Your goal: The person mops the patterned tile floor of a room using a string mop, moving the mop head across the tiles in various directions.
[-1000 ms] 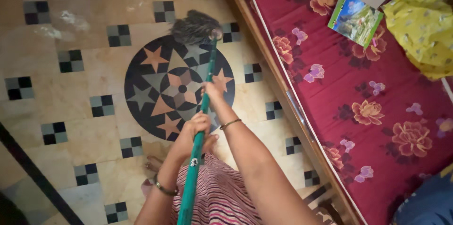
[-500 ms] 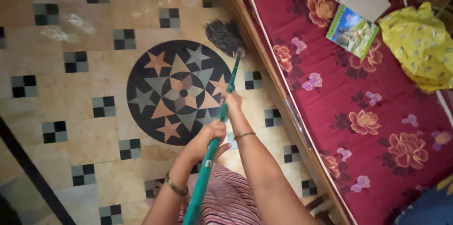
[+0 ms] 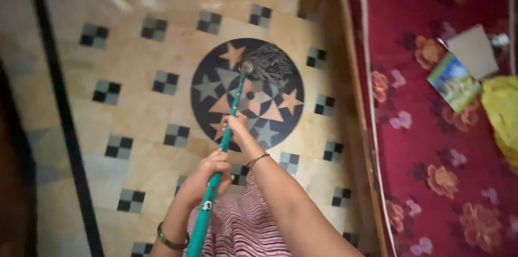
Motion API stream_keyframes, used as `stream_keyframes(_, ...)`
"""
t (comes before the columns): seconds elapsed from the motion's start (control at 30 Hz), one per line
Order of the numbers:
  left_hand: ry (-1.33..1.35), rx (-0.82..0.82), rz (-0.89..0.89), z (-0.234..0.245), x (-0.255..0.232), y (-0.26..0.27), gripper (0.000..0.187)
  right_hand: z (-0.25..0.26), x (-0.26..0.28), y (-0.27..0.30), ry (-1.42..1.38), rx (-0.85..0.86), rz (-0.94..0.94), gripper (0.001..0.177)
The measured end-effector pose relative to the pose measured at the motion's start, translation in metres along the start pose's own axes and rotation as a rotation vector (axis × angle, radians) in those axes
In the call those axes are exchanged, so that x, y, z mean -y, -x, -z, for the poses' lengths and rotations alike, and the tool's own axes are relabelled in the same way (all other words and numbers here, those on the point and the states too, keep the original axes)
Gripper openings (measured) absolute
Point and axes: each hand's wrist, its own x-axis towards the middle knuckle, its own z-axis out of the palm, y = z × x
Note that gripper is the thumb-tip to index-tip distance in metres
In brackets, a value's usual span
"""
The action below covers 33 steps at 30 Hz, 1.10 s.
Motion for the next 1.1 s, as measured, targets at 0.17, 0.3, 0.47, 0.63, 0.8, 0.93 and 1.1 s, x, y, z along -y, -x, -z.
stream_keyframes(0.17,-0.057,-0.195,0.060,0.069,0.007,0.108,0.029,-0.122,-0.078,0.049,0.218,0.110,-0.007,0.028)
stream_keyframes(0.3,-0.090,-0.376,0.135,0.108,0.013,0.205,0.028,-0.207,-0.155,0.093,0.303,0.250,-0.053,0.034)
stream_keyframes(0.47,-0.163,-0.611,0.275,0.138,0.020,0.321,0.032,-0.302,-0.267,0.143,0.483,0.433,-0.134,0.037)
stream_keyframes(0.63,-0.234,-0.868,0.392,0.151,0.026,0.423,0.034,-0.377,-0.373,0.217,0.806,0.649,-0.068,0.044)
stream_keyframes(0.8,-0.305,-1.033,0.418,0.147,0.029,0.494,0.039,-0.419,-0.431,0.301,0.946,0.755,-0.171,0.051)
stream_keyframes(0.93,-0.211,-1.103,0.489,0.129,0.023,0.520,0.042,-0.404,-0.457,0.326,1.065,0.755,-0.160,0.042)
stream_keyframes(1.1,-0.239,-1.055,0.369,0.118,0.033,0.512,0.042,-0.381,-0.445,0.316,0.959,0.585,-0.250,0.044)
